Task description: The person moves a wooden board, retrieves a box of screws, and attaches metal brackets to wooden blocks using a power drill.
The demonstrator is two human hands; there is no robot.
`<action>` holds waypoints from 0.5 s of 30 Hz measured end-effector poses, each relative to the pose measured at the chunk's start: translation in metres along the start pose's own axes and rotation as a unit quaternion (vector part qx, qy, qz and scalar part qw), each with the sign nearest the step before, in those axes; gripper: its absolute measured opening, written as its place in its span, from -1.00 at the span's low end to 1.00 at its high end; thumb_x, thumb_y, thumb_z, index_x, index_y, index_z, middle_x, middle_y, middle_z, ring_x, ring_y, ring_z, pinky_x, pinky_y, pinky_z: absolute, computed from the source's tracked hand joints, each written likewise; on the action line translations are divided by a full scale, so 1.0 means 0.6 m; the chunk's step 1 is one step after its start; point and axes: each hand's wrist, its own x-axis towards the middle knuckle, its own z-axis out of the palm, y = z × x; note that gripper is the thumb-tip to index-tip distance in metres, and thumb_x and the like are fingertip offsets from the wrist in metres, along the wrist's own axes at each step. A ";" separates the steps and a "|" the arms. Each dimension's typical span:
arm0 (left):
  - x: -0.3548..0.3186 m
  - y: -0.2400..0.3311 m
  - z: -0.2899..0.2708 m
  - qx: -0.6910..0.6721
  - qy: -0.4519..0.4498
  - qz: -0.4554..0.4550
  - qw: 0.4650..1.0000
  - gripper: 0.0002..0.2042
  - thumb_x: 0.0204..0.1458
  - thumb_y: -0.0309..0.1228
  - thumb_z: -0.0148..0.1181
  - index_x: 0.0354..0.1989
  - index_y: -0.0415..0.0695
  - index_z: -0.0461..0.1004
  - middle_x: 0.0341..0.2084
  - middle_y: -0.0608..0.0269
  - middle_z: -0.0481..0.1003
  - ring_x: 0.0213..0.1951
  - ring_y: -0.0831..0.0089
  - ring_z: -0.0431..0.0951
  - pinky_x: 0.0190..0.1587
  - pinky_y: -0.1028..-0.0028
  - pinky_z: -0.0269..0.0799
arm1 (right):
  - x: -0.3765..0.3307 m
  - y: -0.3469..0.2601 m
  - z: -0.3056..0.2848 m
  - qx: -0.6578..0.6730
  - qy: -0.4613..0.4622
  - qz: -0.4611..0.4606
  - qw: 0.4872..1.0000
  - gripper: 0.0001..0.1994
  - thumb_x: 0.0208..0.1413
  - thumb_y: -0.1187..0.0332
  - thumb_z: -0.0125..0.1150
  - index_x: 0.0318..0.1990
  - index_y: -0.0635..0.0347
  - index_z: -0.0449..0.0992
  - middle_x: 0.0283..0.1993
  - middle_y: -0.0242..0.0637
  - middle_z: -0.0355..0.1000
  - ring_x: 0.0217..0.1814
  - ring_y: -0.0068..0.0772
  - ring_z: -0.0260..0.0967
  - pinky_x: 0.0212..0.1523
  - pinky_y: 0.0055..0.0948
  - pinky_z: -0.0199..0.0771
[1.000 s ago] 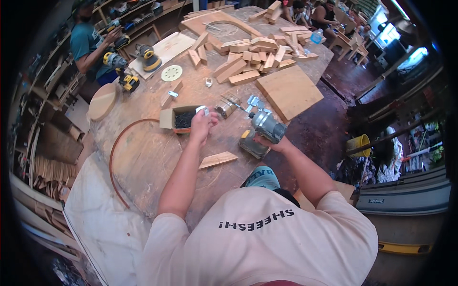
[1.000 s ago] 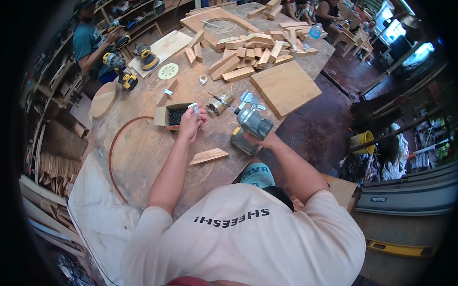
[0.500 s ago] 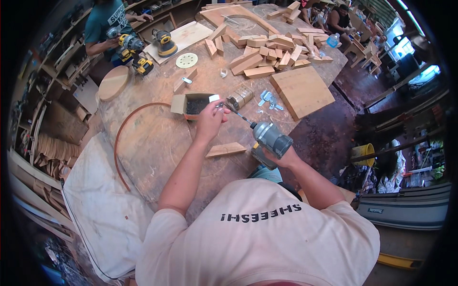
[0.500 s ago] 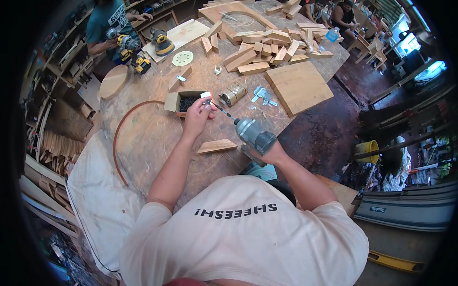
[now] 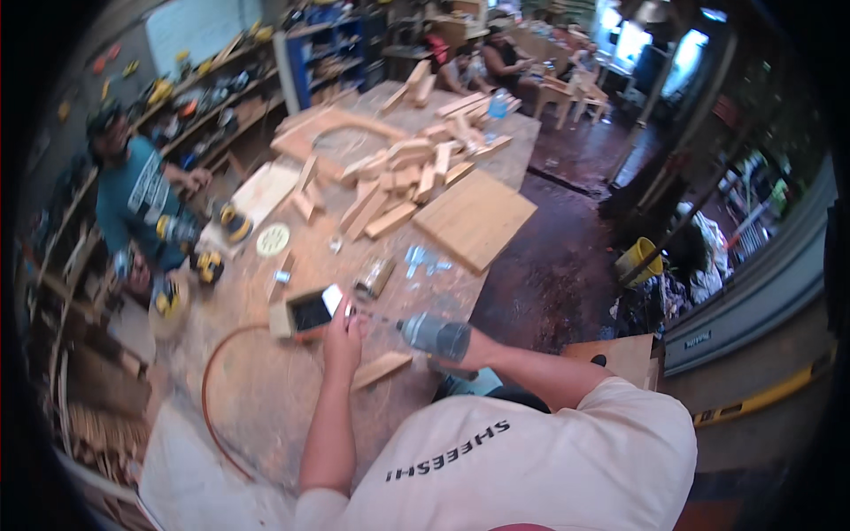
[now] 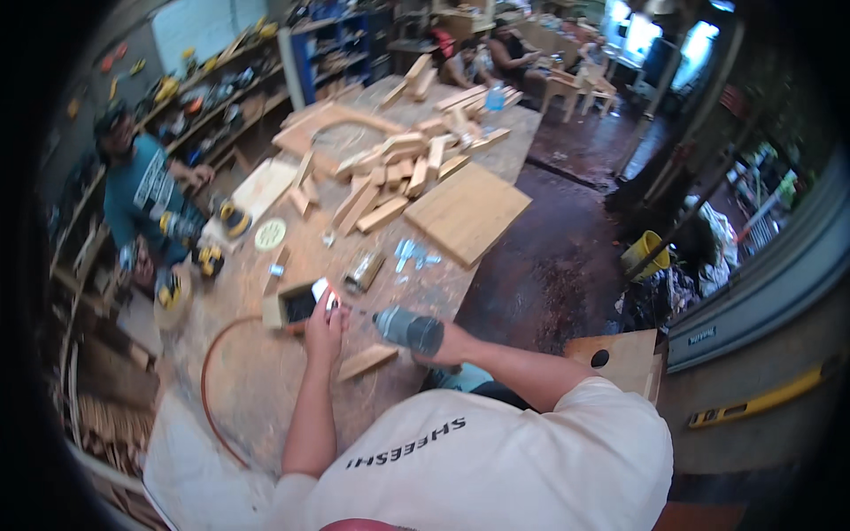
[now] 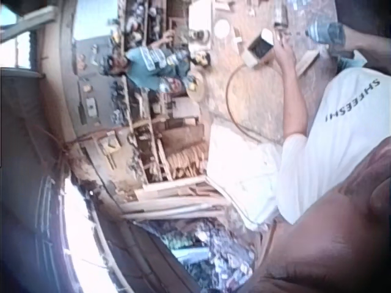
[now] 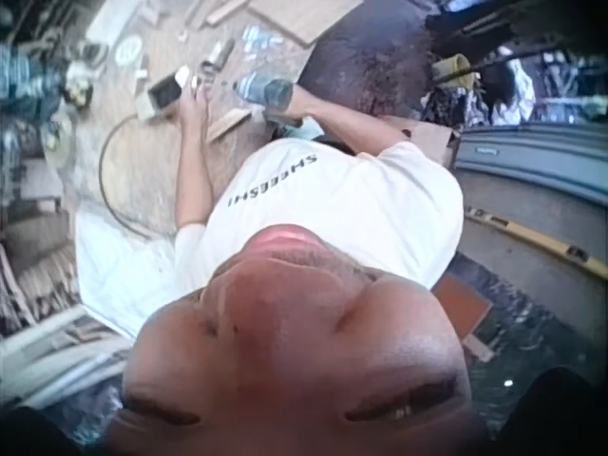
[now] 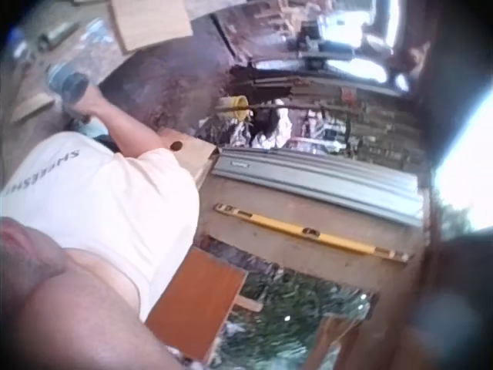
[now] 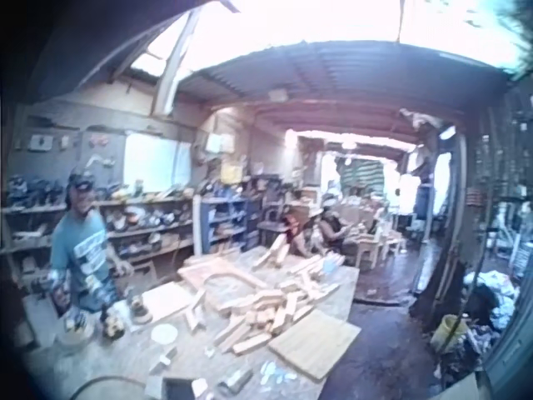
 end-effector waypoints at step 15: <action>-0.055 -0.044 0.018 0.020 -0.044 0.006 0.999 -0.66 0.17 -0.60 -0.10 0.12 -0.27 0.36 -0.29 0.12 0.55 -0.47 0.51 0.53 -0.37 0.51 0.47 | -0.018 -0.109 -0.054 0.024 -0.074 0.038 0.996 -0.69 -0.19 0.39 0.31 -0.22 0.26 0.49 -0.30 -0.04 0.50 -0.26 -0.08 0.45 -0.17 -0.23 0.46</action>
